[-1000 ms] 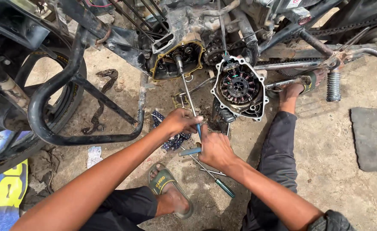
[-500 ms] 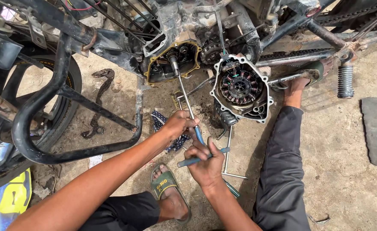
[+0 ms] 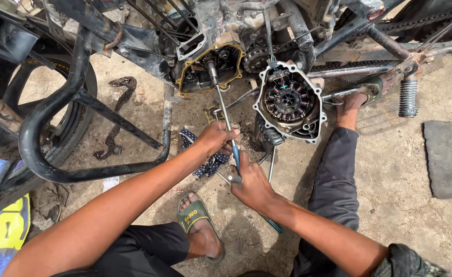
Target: Disassembling and cleaning components of a motorcycle engine.
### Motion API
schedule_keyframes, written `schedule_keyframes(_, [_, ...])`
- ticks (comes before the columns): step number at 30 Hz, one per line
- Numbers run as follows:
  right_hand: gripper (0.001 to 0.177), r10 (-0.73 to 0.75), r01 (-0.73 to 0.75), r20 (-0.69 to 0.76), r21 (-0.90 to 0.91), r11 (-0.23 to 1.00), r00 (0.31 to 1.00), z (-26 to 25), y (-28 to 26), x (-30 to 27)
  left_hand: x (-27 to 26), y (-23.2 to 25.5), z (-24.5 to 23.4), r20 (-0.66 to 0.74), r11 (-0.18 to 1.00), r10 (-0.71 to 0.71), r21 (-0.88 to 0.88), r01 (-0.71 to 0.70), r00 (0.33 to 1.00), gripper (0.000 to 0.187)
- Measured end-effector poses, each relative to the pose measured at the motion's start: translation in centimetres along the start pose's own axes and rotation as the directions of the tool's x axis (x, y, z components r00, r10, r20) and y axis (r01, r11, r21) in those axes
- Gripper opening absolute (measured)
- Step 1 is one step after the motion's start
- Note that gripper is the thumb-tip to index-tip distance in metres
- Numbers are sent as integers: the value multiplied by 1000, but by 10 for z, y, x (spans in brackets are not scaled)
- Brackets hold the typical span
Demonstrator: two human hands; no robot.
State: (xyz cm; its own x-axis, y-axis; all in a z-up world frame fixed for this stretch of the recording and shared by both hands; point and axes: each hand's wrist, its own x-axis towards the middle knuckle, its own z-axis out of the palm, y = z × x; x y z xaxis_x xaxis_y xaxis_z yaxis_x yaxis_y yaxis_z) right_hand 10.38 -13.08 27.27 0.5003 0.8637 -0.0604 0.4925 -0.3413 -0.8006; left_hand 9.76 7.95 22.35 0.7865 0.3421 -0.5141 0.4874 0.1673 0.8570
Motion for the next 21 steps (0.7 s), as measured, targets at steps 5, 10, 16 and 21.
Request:
schedule_keyframes(5, [64,225,-113,-210,443,890,952,17,8,-43,-27,33,7,-57,999,-47,0,48,997,24])
schedule_keyframes(10, [80,513,-331,472,878,-345,717,57,6,-63,-18,30,4,-8,997,-67,25,67,998,27])
schedule_keyframes(16, [19,445,134,226,754,-643,866,79,0,-20,-34,42,5,-42,996,-88,26,89,995,28])
schedule_keyframes(21, [25,457,262,-159,950,-172,875,67,-28,-25,-22,21,-4,17,994,-102,44,101,995,27])
